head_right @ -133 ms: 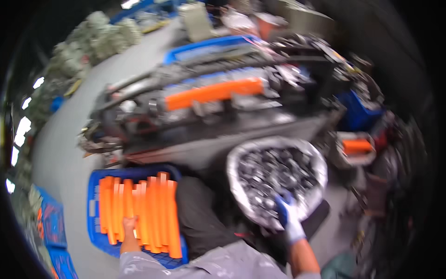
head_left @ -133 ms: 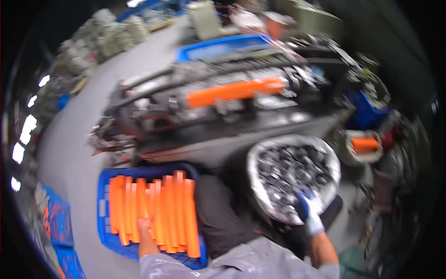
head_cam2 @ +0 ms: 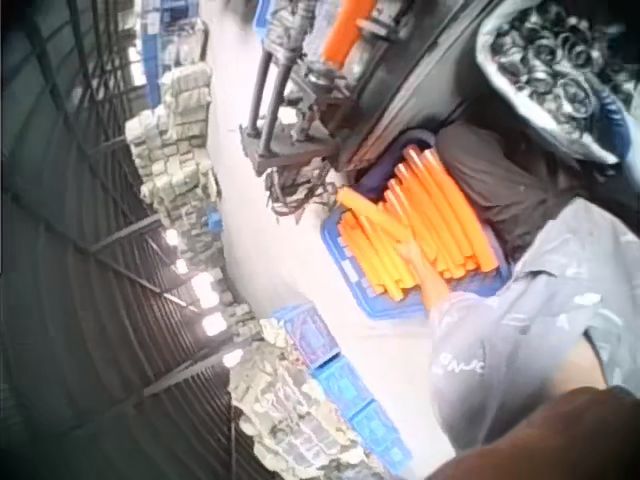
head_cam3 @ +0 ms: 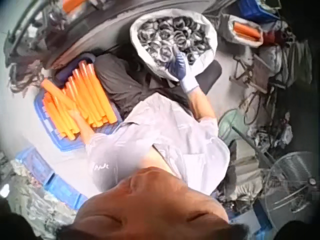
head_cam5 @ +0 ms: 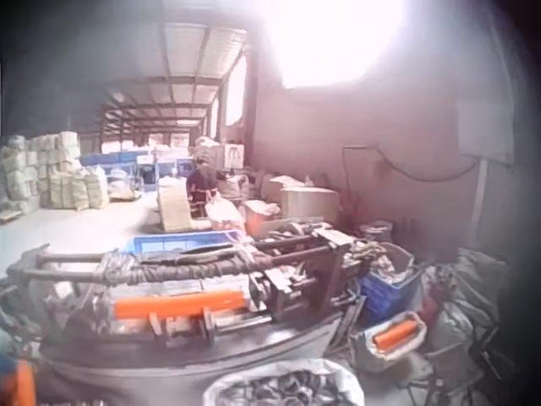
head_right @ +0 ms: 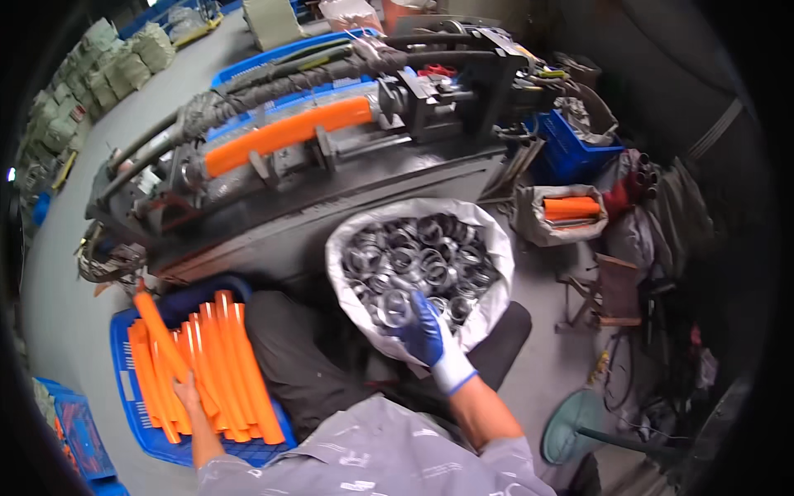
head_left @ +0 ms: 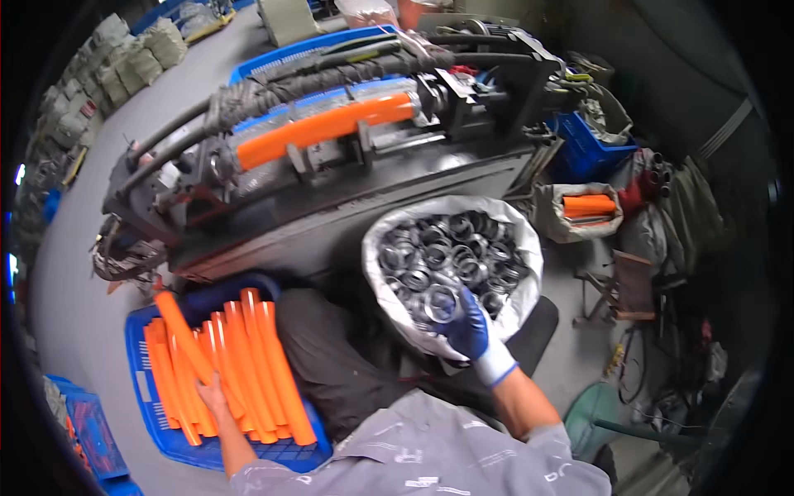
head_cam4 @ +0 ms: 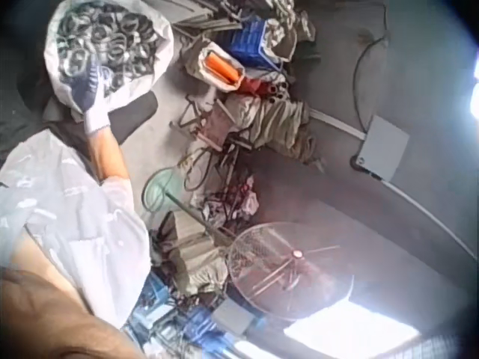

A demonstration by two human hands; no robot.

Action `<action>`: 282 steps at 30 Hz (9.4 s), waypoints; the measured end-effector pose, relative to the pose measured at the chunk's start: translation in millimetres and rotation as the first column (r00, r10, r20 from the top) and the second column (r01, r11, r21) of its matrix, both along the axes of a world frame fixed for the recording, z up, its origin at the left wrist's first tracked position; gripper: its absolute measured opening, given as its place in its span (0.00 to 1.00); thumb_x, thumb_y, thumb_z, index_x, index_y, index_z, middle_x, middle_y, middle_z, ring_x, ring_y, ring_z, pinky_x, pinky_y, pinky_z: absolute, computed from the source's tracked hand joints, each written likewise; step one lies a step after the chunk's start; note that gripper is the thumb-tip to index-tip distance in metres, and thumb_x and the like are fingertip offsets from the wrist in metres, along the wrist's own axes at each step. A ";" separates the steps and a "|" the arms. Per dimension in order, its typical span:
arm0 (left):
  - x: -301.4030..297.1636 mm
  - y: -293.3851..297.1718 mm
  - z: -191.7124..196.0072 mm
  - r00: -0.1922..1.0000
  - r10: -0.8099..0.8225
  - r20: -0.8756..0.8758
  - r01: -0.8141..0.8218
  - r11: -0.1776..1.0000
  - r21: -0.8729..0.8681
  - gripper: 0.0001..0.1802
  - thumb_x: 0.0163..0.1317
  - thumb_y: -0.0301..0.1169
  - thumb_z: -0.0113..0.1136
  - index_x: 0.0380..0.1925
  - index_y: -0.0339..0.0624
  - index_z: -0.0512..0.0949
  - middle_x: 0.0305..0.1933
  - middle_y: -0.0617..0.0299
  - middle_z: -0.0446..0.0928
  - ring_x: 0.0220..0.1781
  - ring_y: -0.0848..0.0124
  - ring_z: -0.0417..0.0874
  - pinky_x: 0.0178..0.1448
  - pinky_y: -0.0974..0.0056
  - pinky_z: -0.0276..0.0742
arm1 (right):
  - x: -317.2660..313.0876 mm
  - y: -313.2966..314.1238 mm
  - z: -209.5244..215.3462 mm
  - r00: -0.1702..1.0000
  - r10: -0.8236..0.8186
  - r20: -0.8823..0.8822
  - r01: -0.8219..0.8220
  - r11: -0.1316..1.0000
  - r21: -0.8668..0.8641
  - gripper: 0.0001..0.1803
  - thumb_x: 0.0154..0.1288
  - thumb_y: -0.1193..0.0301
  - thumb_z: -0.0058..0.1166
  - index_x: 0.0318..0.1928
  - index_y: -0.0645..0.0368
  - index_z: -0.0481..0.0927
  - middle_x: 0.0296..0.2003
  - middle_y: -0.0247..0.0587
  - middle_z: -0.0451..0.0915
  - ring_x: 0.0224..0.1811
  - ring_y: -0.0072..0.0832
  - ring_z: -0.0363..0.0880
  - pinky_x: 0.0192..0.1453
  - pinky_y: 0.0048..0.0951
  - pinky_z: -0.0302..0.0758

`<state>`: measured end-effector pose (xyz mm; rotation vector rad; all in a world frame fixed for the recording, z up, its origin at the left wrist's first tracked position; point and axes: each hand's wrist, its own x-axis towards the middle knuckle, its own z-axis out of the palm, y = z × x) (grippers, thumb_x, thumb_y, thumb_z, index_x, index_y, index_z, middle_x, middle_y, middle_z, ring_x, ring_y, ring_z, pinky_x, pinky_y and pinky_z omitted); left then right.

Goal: The person attaches metal rings onto the ends of plastic tubes by hand and places the assembled tubes into a machine.

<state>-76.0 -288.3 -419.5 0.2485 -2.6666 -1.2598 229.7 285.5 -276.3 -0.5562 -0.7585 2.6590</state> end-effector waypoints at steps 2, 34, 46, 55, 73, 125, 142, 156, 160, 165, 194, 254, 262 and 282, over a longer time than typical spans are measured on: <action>-20.2 32.9 30.7 0.981 -0.180 -0.074 0.193 0.945 0.265 0.43 0.61 0.33 0.70 0.69 0.26 0.58 0.64 0.47 0.70 0.61 0.60 0.75 0.67 0.58 0.72 | -3.0 2.4 7.3 0.988 0.063 -0.139 -0.077 0.992 -0.097 0.37 0.75 0.46 0.47 0.74 0.55 0.61 0.61 0.51 0.76 0.54 0.41 0.81 0.57 0.43 0.80; 153.8 347.1 252.3 0.240 -0.956 0.166 0.902 0.157 -0.402 0.36 0.40 0.29 0.67 0.58 0.46 0.77 0.35 0.53 0.77 0.40 0.53 0.82 0.45 0.53 0.78 | 25.6 -7.9 40.9 0.987 -0.103 0.124 -0.084 0.329 0.941 0.41 0.72 0.60 0.56 0.75 0.70 0.54 0.71 0.60 0.63 0.74 0.48 0.63 0.76 0.40 0.59; 133.7 306.5 241.3 0.325 -0.921 0.213 0.910 0.366 0.195 0.42 0.39 0.26 0.73 0.62 0.33 0.74 0.51 0.58 0.83 0.52 0.70 0.82 0.62 0.65 0.75 | -80.6 62.6 -29.7 0.887 -0.331 0.321 -0.337 0.010 0.941 0.30 0.65 0.58 0.62 0.63 0.61 0.76 0.58 0.52 0.79 0.57 0.43 0.81 0.62 0.37 0.76; 135.8 309.3 243.4 0.659 -0.706 -0.259 0.599 0.284 0.749 0.36 0.50 0.34 0.71 0.60 0.38 0.69 0.44 0.52 0.79 0.45 0.66 0.80 0.54 0.62 0.77 | -97.4 52.7 -53.6 0.813 -0.432 0.390 -0.493 -0.156 0.856 0.18 0.56 0.68 0.63 0.48 0.58 0.83 0.47 0.53 0.82 0.47 0.50 0.83 0.52 0.46 0.79; 178.6 359.5 191.7 0.855 -0.505 0.115 -0.067 0.113 0.991 0.26 0.64 0.49 0.67 0.54 0.45 0.76 0.55 0.57 0.80 0.57 0.63 0.82 0.63 0.54 0.81 | 10.2 -14.1 15.0 0.979 -0.122 -0.163 0.099 0.985 -0.142 0.23 0.79 0.54 0.45 0.62 0.55 0.77 0.59 0.38 0.79 0.62 0.31 0.77 0.66 0.42 0.74; 140.9 393.5 199.5 0.782 -0.623 -0.020 -0.077 -0.128 0.989 0.23 0.66 0.40 0.67 0.57 0.41 0.75 0.57 0.60 0.79 0.62 0.63 0.79 0.70 0.53 0.76 | 38.3 41.9 -43.1 0.904 -0.393 0.170 0.141 0.648 0.748 0.42 0.58 0.63 0.73 0.69 0.64 0.67 0.62 0.46 0.74 0.61 0.33 0.75 0.66 0.34 0.73; -60.4 618.7 243.5 0.788 -0.616 -0.018 0.177 0.197 0.964 0.34 0.61 0.52 0.69 0.64 0.56 0.72 0.65 0.63 0.75 0.71 0.66 0.70 0.74 0.51 0.53 | 55.2 52.0 -117.2 0.644 -0.580 0.498 -0.692 -0.164 0.703 0.47 0.57 0.42 0.61 0.64 0.70 0.71 0.62 0.58 0.73 0.71 0.47 0.65 0.81 0.50 0.44; -66.1 621.9 196.2 0.811 -0.584 0.041 0.085 0.187 0.979 0.30 0.69 0.45 0.63 0.67 0.52 0.67 0.68 0.56 0.73 0.70 0.59 0.73 0.74 0.46 0.55 | 51.4 56.6 -126.3 0.684 -0.557 0.471 -0.652 -0.175 0.738 0.46 0.52 0.48 0.67 0.62 0.70 0.71 0.59 0.60 0.74 0.67 0.49 0.67 0.80 0.54 0.47; -23.8 592.4 199.9 0.775 -0.631 -0.025 0.169 0.169 0.971 0.32 0.69 0.41 0.64 0.67 0.37 0.67 0.68 0.49 0.72 0.72 0.54 0.71 0.75 0.44 0.57 | 56.8 57.9 -124.2 0.673 -0.570 0.471 -0.659 -0.173 0.732 0.46 0.53 0.46 0.66 0.61 0.71 0.72 0.59 0.59 0.74 0.67 0.46 0.69 0.80 0.54 0.47; 13.0 466.6 186.7 0.829 -0.528 -0.184 0.439 0.411 0.799 0.31 0.67 0.36 0.66 0.65 0.32 0.67 0.60 0.46 0.78 0.62 0.57 0.81 0.65 0.53 0.75 | 58.4 56.1 -125.6 0.651 -0.569 0.503 -0.692 -0.172 0.701 0.46 0.54 0.45 0.65 0.62 0.69 0.72 0.61 0.55 0.74 0.68 0.46 0.68 0.81 0.53 0.46; 60.1 187.3 21.3 0.907 -0.336 0.253 0.217 0.889 0.403 0.32 0.48 0.21 0.73 0.53 0.33 0.68 0.47 0.51 0.78 0.40 0.65 0.85 0.42 0.62 0.86 | 27.8 23.0 -54.2 0.808 -0.387 0.444 0.348 0.922 0.170 0.34 0.74 0.40 0.44 0.67 0.52 0.72 0.34 0.33 0.81 0.29 0.37 0.78 0.48 0.42 0.82; 164.1 372.0 253.8 0.155 -0.969 0.193 0.908 0.063 -0.414 0.41 0.41 0.30 0.70 0.63 0.50 0.76 0.38 0.55 0.79 0.41 0.54 0.82 0.49 0.53 0.79 | 28.9 -11.6 19.6 0.996 -0.079 -0.043 0.087 0.722 0.687 0.51 0.69 0.44 0.57 0.78 0.60 0.50 0.69 0.48 0.67 0.62 0.31 0.73 0.68 0.34 0.68; 145.9 344.5 275.2 0.589 -0.807 -0.045 0.679 0.465 0.568 0.31 0.46 0.31 0.74 0.53 0.35 0.77 0.47 0.56 0.81 0.47 0.66 0.84 0.57 0.61 0.79 | 56.2 43.1 -42.5 0.749 -0.373 0.548 -0.627 -0.132 0.767 0.36 0.59 0.52 0.66 0.62 0.61 0.76 0.54 0.55 0.78 0.55 0.45 0.80 0.61 0.42 0.76; 181.4 352.3 170.4 0.827 -0.527 0.196 -0.077 0.238 0.968 0.23 0.67 0.47 0.64 0.52 0.43 0.76 0.52 0.55 0.81 0.53 0.64 0.84 0.56 0.56 0.86 | 47.3 19.6 -25.2 0.970 -0.173 0.173 0.066 0.865 0.497 0.18 0.69 0.70 0.61 0.56 0.65 0.80 0.49 0.39 0.84 0.49 0.24 0.83 0.58 0.26 0.79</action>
